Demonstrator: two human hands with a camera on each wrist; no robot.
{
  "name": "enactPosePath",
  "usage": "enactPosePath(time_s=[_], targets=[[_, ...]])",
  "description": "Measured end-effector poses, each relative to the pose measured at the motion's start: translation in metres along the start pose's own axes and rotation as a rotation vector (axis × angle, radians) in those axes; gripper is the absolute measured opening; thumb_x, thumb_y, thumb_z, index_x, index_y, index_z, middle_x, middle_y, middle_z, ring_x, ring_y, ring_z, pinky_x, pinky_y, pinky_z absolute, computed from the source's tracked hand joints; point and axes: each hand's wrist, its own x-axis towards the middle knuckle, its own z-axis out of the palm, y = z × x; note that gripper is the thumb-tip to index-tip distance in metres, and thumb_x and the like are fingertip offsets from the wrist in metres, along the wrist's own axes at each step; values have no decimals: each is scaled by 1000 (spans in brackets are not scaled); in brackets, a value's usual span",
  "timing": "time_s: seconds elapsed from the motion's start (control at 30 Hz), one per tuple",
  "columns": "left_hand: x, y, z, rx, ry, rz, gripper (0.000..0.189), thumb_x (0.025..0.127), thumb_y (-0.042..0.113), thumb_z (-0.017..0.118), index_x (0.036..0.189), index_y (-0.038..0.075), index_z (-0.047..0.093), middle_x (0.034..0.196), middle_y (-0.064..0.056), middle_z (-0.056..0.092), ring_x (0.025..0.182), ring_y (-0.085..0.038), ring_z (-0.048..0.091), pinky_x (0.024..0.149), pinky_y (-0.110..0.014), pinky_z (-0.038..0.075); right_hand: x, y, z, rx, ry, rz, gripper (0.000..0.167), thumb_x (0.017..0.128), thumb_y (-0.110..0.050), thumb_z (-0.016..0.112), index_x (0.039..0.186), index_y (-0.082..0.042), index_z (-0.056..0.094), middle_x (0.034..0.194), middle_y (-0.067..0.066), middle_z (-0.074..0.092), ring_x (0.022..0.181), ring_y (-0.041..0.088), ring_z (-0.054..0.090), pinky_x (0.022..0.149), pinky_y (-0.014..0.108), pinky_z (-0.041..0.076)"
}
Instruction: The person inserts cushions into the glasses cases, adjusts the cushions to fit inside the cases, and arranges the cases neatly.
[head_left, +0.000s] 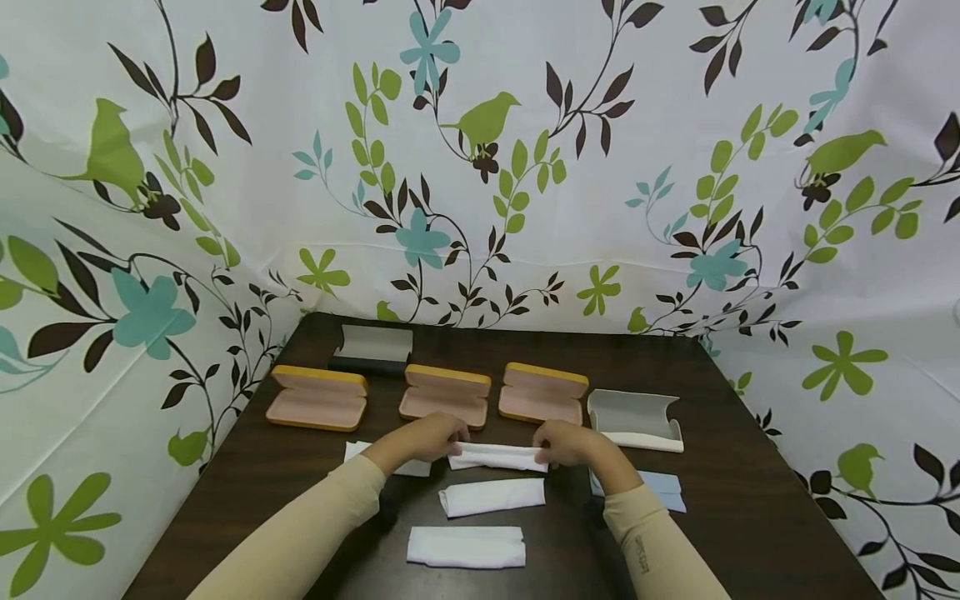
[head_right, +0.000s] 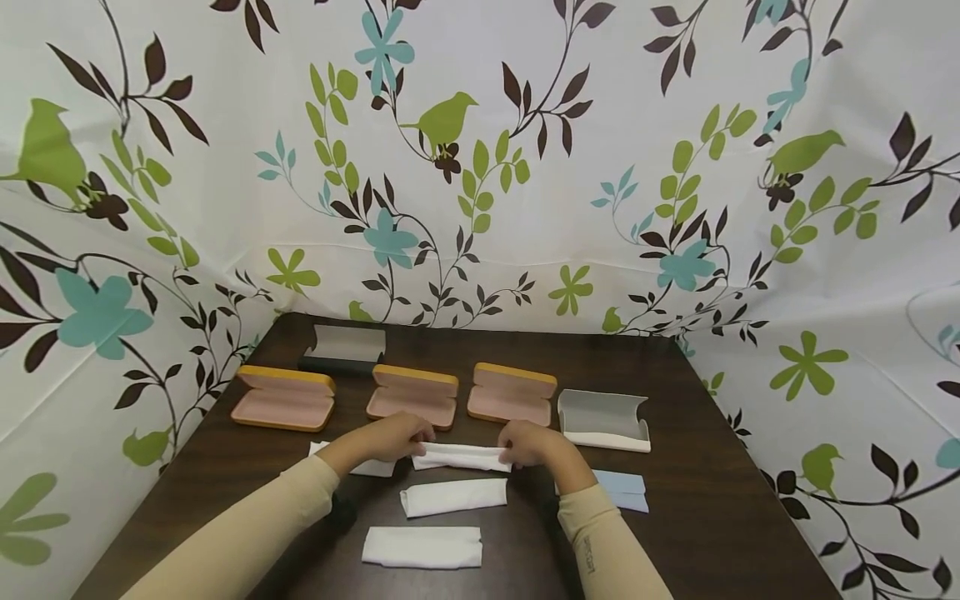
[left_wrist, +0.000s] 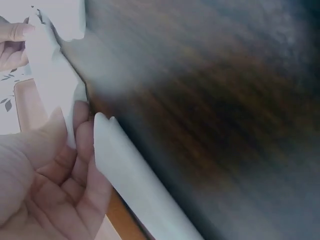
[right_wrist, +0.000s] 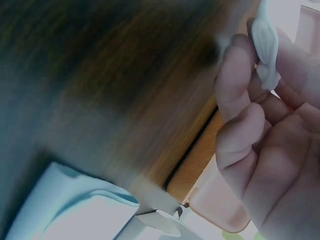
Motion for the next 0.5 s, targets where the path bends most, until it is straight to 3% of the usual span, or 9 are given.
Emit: enactPosePath(time_s=[0.13, 0.27, 0.37, 0.5], targets=[[3, -2, -4, -6, -20, 43, 16, 96, 8, 70, 80, 11, 70, 71, 9, 57, 63, -5, 49, 62, -25, 45, -1, 2, -1, 20, -15, -11, 21, 95, -2, 67, 74, -5, 63, 70, 2, 64, 64, 16, 62, 59, 28, 45], [4, -6, -8, -73, -31, 54, 21, 99, 11, 66, 78, 12, 63, 67, 11, 48, 60, -3, 43, 59, -23, 38, -4, 5, -5, 69, -13, -16, 20, 97, -3, 66, 77, -5, 62, 71, 3, 64, 65, 18, 64, 58, 27, 44], [4, -8, -11, -171, -63, 20, 20, 101, 14, 64, 81, 13, 61, 69, 7, 50, 61, -6, 47, 60, -24, 41, -5, 8, -8, 107, 11, -31, 17, 98, -4, 65, 80, -5, 64, 71, 1, 61, 64, 14, 59, 59, 27, 44], [3, -11, -13, -349, -105, -60, 15, 103, 14, 61, 88, 11, 64, 79, 2, 59, 73, -10, 59, 66, -26, 53, -5, 13, -10, 200, 29, -18, 14, 100, -7, 63, 86, -7, 65, 70, -1, 57, 63, 12, 52, 59, 28, 43]])
